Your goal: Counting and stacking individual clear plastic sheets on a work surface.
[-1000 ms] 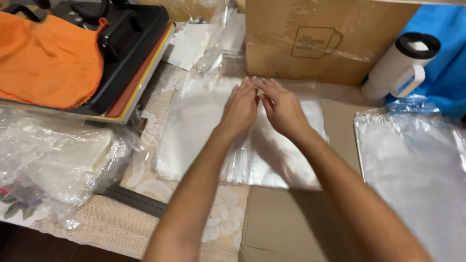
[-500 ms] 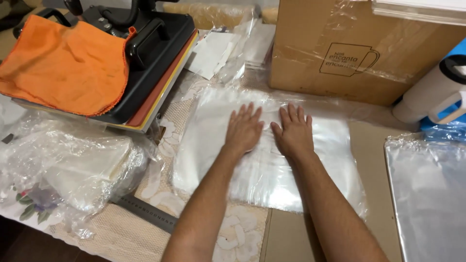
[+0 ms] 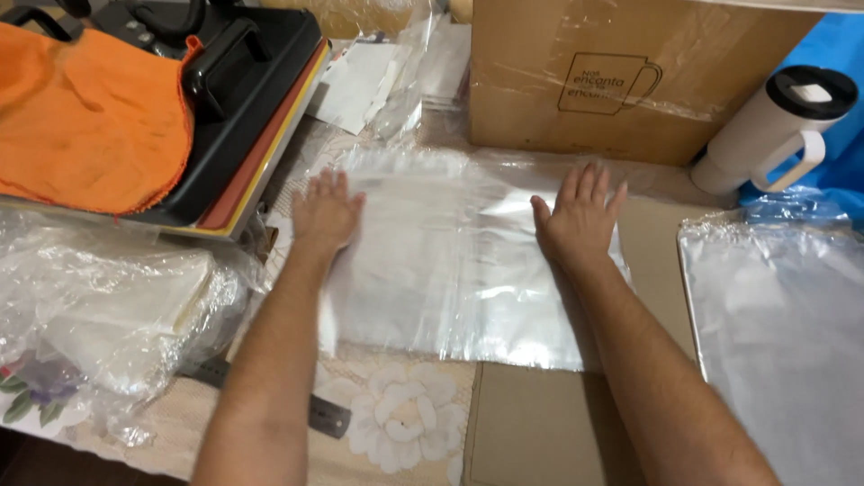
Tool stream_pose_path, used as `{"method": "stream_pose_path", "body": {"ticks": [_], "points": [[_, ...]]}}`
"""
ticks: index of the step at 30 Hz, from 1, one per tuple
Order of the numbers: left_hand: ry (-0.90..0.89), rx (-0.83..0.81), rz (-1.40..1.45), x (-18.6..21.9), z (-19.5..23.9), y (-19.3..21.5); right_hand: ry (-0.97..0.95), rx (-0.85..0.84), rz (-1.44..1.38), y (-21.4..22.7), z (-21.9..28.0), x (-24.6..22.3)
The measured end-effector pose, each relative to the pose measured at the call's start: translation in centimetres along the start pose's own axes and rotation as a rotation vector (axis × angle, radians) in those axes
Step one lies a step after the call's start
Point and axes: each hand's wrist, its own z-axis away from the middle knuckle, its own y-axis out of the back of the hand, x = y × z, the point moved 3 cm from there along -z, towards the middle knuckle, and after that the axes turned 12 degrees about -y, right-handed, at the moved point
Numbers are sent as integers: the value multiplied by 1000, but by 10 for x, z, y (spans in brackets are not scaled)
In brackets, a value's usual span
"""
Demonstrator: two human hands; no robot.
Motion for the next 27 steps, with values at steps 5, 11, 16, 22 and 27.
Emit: {"method": "stream_pose_path", "body": {"ticks": [5,11,16,22,27], "points": [[-17,129,285,-17,49,43,442,277,-133,54,41,-2],[52,43,679,-15,120,59,908,17,-340,61,165,-48],[75,91,774,-13,131,53,1017,-301,-287,42,207,-95],[-6,115,774,-19,136,46,944,-377,-167,47,210,-113],[-62,47,739,-13,142,42,903,-427,-149,49,216,-118]]}}
